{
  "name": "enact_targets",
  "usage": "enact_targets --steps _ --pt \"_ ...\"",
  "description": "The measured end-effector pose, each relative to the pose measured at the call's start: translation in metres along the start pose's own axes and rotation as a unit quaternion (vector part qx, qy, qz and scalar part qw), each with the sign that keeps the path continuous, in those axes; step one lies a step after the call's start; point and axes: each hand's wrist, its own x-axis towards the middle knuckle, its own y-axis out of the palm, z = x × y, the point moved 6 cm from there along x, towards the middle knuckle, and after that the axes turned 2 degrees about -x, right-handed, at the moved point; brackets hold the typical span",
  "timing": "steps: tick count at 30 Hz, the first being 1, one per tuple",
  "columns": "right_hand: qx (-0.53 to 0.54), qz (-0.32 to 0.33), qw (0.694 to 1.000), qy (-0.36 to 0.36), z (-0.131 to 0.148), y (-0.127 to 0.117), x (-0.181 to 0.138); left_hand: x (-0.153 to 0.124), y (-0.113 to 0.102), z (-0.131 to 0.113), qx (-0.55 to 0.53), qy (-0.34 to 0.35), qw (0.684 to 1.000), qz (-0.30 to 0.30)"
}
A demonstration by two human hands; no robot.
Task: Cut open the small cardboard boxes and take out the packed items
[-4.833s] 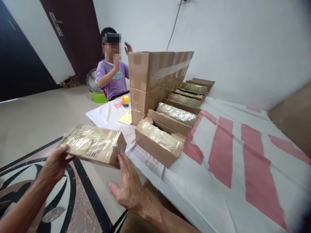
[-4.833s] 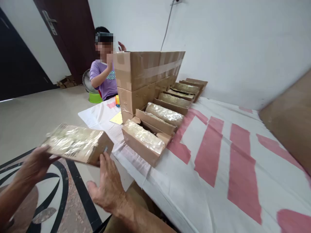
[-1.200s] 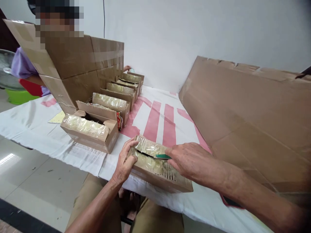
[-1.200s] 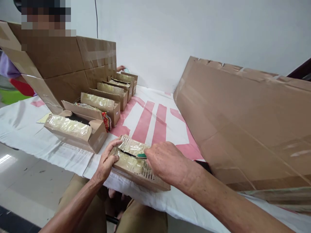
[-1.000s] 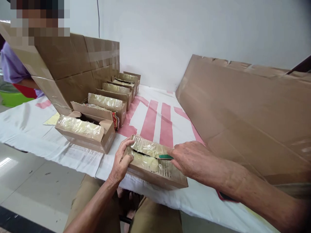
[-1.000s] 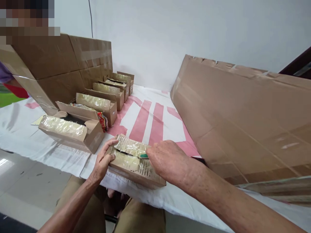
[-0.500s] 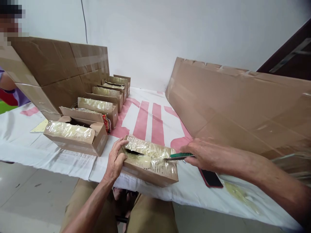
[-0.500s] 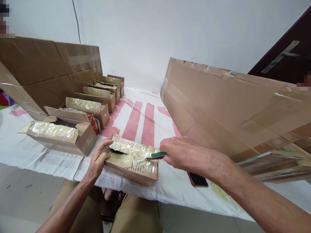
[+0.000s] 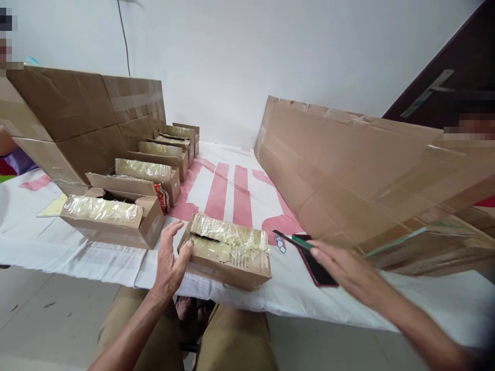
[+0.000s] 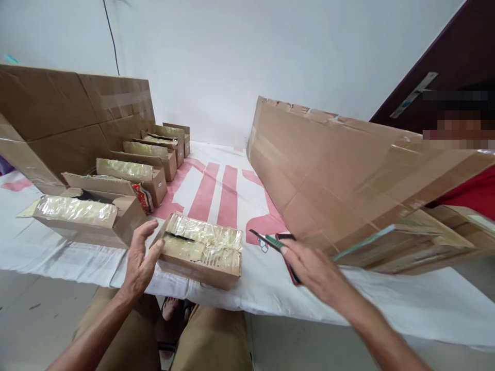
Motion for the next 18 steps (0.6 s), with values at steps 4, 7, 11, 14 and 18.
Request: enact_targets --steps 4,7,11,14,18 --pt "0.0 -0.016 0.999 0.035 0.02 0.091 -0.025 -0.003 0.003 -0.053 0.13 0.191 0.968 0.097" --pt "-0.02 -0.027 0.999 0.012 0.032 0.132 -0.032 0.003 0.026 -0.072 0.207 0.236 0.919 0.239" --pt "0.03 -0.063 0.998 -0.004 0.028 0.121 -0.021 0.017 0.052 -0.077 0.288 0.234 0.856 0.361" --pt "0.143 -0.104 0.984 0.009 0.025 0.08 0.002 0.022 0.061 -0.08 0.316 0.232 0.829 0.4" --pt "0.247 -0.072 0.966 -0.015 0.049 0.043 0.051 0.023 0.068 -0.083 0.352 0.217 0.805 0.425"
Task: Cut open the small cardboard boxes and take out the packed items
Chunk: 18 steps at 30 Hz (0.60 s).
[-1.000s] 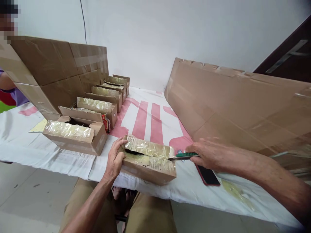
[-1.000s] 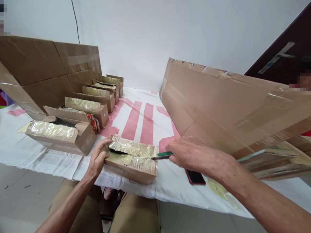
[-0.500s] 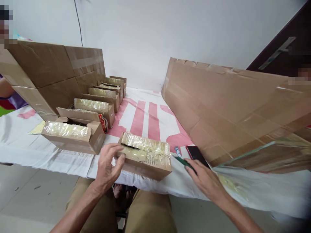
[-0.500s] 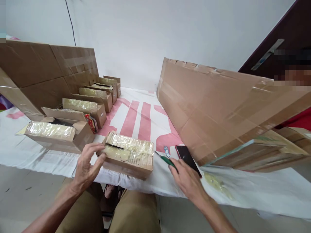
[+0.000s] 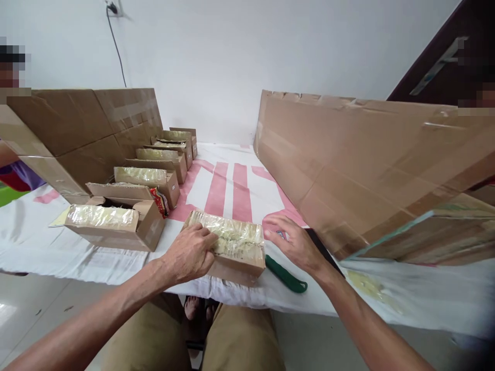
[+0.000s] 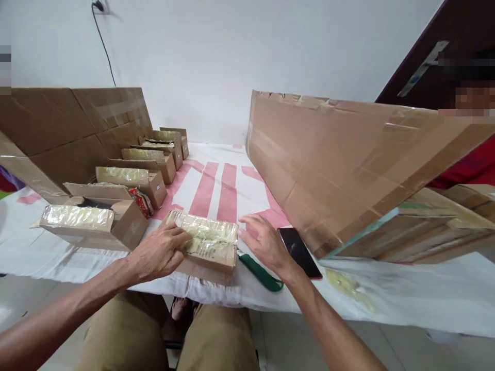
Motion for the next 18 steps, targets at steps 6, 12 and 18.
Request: enact_targets --steps 6,12,18 --pt "0.01 0.196 0.98 0.02 0.019 0.042 0.047 0.003 0.003 0.01 -0.089 -0.014 0.996 0.025" --pt "0.048 0.206 0.976 0.049 0.012 0.048 0.046 0.01 -0.003 0.021 -0.112 -0.042 0.99 -0.068" --pt "0.037 0.197 0.978 0.056 0.006 0.05 0.05 -0.028 -0.019 -0.025 0.069 0.076 0.984 -0.147"
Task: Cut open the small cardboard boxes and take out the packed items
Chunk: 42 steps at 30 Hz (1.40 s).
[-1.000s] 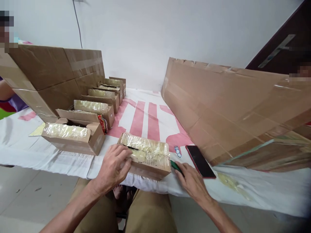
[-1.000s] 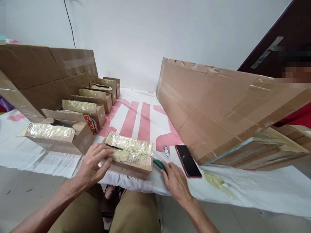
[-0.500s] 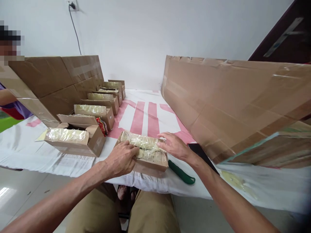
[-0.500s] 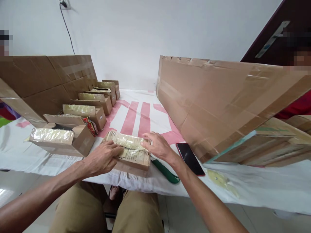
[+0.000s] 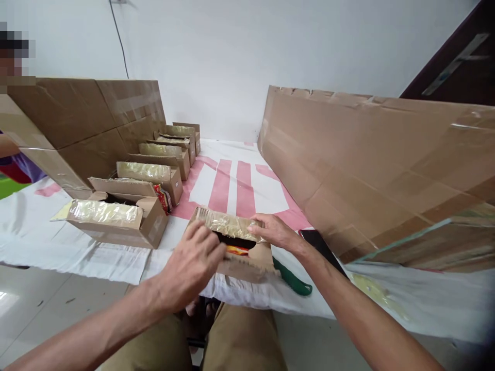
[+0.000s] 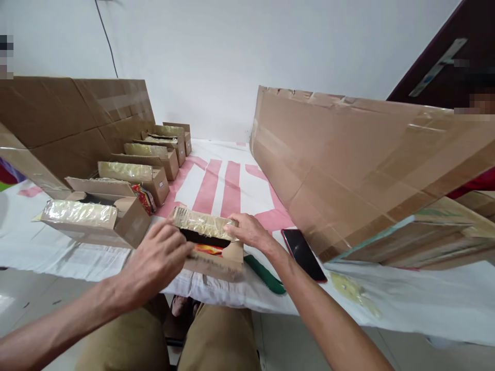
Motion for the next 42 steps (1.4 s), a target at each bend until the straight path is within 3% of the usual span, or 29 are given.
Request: enact_targets --steps 4,7,10,13,16,19,23,28,31,36,38,42 --pt "-0.022 0.021 0.999 -0.016 0.003 0.004 -0.003 -0.046 0.014 -0.022 0.003 0.03 0.999 0.009" --pt "-0.084 -0.062 0.993 -0.056 0.021 -0.003 -0.015 -0.066 0.025 -0.024 -0.012 0.021 0.999 -0.038" --pt "-0.228 -0.098 0.964 -0.1 0.051 0.0 -0.026 -0.065 0.026 -0.019 -0.045 0.013 0.997 -0.067" --pt "-0.357 -0.051 0.925 -0.12 0.075 0.015 -0.027 -0.052 0.021 -0.005 -0.039 -0.021 0.995 -0.092" --pt "-0.408 -0.032 0.904 -0.125 0.085 0.021 -0.027 -0.043 0.022 0.013 -0.017 -0.09 0.991 -0.097" --pt "-0.388 -0.057 0.913 -0.117 0.083 0.009 -0.025 -0.045 0.031 0.021 -0.049 -0.106 0.99 -0.08" --pt "-0.28 -0.09 0.954 -0.065 0.065 -0.02 -0.006 -0.055 0.039 0.021 -0.075 -0.114 0.984 -0.11" --pt "-0.22 -0.052 0.974 -0.002 0.035 -0.021 0.037 -0.057 0.041 0.018 -0.078 -0.135 0.98 -0.123" --pt "-0.205 0.001 0.978 -0.034 0.03 -0.01 0.048 -0.054 0.041 0.017 -0.078 -0.139 0.979 -0.129" --pt "-0.18 0.05 0.978 -0.087 0.03 -0.006 0.033 -0.051 0.046 0.018 -0.082 -0.142 0.976 -0.14" --pt "-0.195 0.037 0.974 -0.106 0.03 -0.004 0.027 -0.05 0.047 0.018 -0.08 -0.151 0.974 -0.147" --pt "-0.262 -0.053 0.955 -0.129 0.033 0.002 0.026 -0.048 0.045 0.016 -0.066 -0.167 0.97 -0.164"
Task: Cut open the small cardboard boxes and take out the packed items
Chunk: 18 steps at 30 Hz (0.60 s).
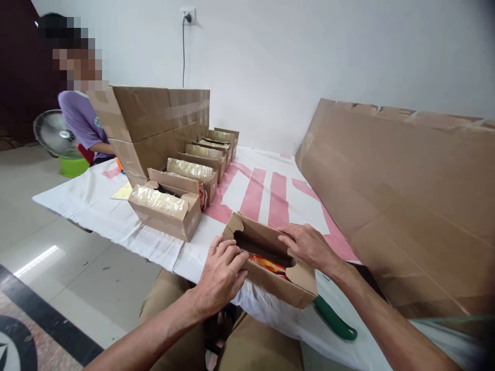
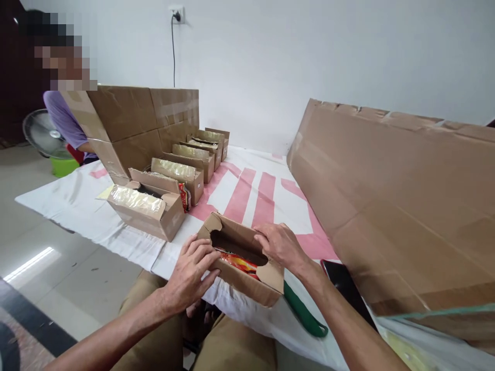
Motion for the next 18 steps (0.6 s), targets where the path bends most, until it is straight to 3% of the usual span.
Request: enact_targets --steps 3,8,12,14,16,18 --pt "-0.026 -0.033 0.999 0.015 0.004 0.001 0.009 -0.001 -0.001 -0.001 0.022 0.001 1.0 -0.005" --pt "-0.029 0.034 0.999 0.025 0.004 0.003 0.019 -0.007 -0.004 0.007 0.065 -0.017 0.997 -0.046" --pt "-0.015 -0.085 0.996 0.004 0.013 -0.02 0.003 -0.014 -0.003 0.009 0.048 -0.015 0.996 -0.072" --pt "0.009 -0.11 0.994 -0.017 0.024 -0.028 -0.007 -0.015 -0.002 0.009 0.032 -0.018 0.996 -0.076" --pt "0.049 -0.054 0.996 -0.059 0.039 -0.026 -0.012 -0.016 -0.001 0.009 0.022 -0.021 0.996 -0.079" --pt "0.076 0.05 0.992 -0.092 0.052 -0.018 -0.012 -0.016 0.0 0.009 0.02 -0.025 0.996 -0.08"
